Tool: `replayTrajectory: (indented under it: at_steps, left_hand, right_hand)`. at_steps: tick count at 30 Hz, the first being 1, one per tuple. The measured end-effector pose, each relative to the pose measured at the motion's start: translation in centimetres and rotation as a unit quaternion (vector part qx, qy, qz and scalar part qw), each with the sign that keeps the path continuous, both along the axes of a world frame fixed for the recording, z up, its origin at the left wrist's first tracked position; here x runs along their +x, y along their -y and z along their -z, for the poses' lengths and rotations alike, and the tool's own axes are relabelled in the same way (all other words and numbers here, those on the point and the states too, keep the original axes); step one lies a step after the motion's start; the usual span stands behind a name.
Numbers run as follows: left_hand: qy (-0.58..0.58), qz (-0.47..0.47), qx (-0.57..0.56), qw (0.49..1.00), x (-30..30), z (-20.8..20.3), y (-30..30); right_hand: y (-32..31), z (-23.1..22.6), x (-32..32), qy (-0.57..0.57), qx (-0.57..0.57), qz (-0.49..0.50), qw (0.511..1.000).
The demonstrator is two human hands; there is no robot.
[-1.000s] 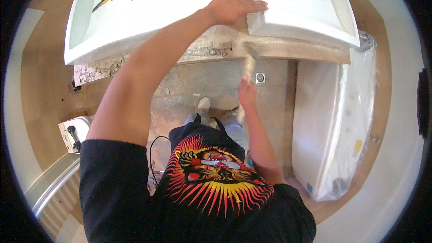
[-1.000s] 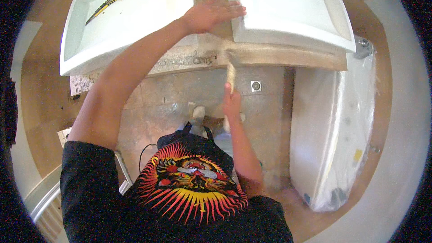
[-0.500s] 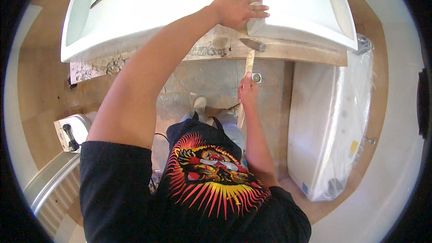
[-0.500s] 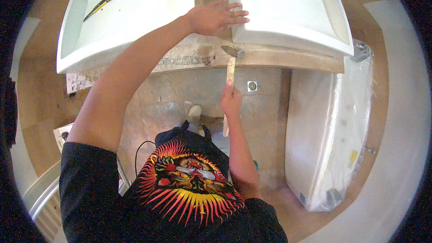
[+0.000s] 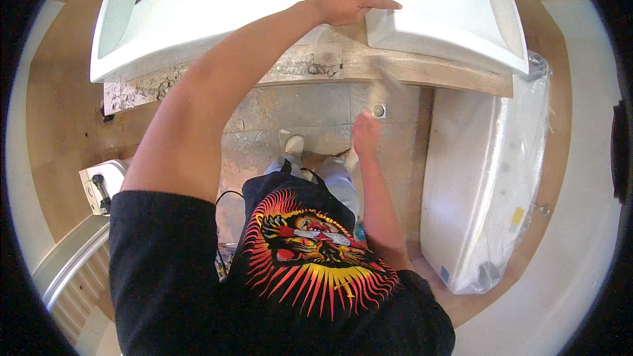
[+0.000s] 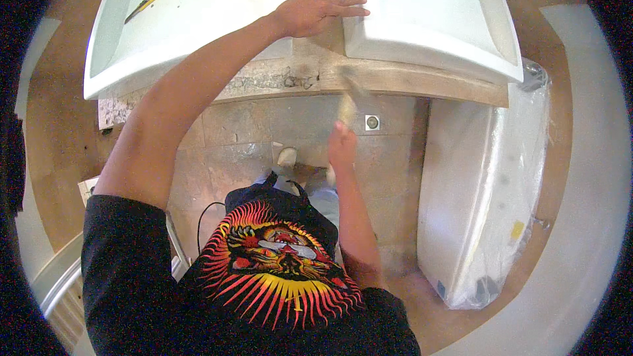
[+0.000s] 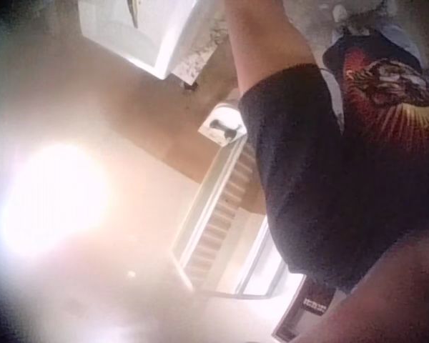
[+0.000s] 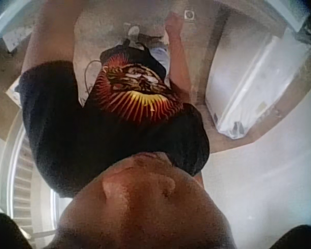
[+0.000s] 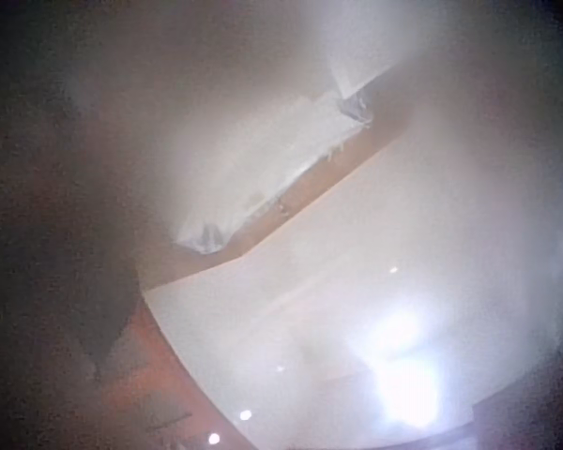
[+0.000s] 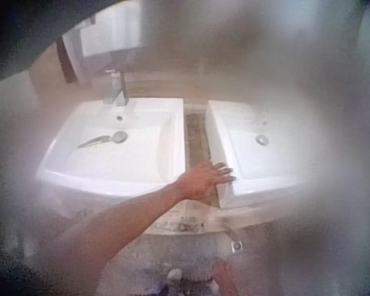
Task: The person uses a hammer to repeatedly strike the underside of a bathroom vanity countertop between two sinks, attempting to loosen the fixture. Another person assists by holding the countertop and using a tool underneath. The task involves coordinated demolition work in a bathroom.
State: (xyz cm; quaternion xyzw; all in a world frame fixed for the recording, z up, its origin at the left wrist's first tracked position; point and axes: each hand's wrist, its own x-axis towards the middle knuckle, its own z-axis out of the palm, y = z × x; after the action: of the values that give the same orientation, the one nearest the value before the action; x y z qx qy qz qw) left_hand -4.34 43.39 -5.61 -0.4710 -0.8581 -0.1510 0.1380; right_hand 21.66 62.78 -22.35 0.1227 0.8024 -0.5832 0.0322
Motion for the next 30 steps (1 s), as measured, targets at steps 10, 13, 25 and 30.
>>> replayTrajectory:
  at_steps: [10, 13, 25, 30]
  left_hand:
    - [0.018, -0.008, -0.028, 0.999, 0.4, 0.8, 0.1]
    - [0.018, -0.005, -0.039, 0.999, -0.3, 1.4, 0.1]
    - [0.013, -0.002, -0.011, 1.000, 0.0, 1.5, 0.3]
    - [-0.018, 0.004, -0.056, 0.998, -1.2, 0.9, 0.0]
  right_hand:
    - [2.5, -3.2, -0.7, 0.055, 0.183, 0.025, 0.981]
    - [2.3, -7.4, -1.9, 0.053, 0.151, 0.022, 0.987]
    - [2.4, -9.3, -1.2, -0.004, -0.004, 0.058, 0.998]
    - [3.1, -6.2, -2.0, 0.029, 0.188, 0.007, 0.982]
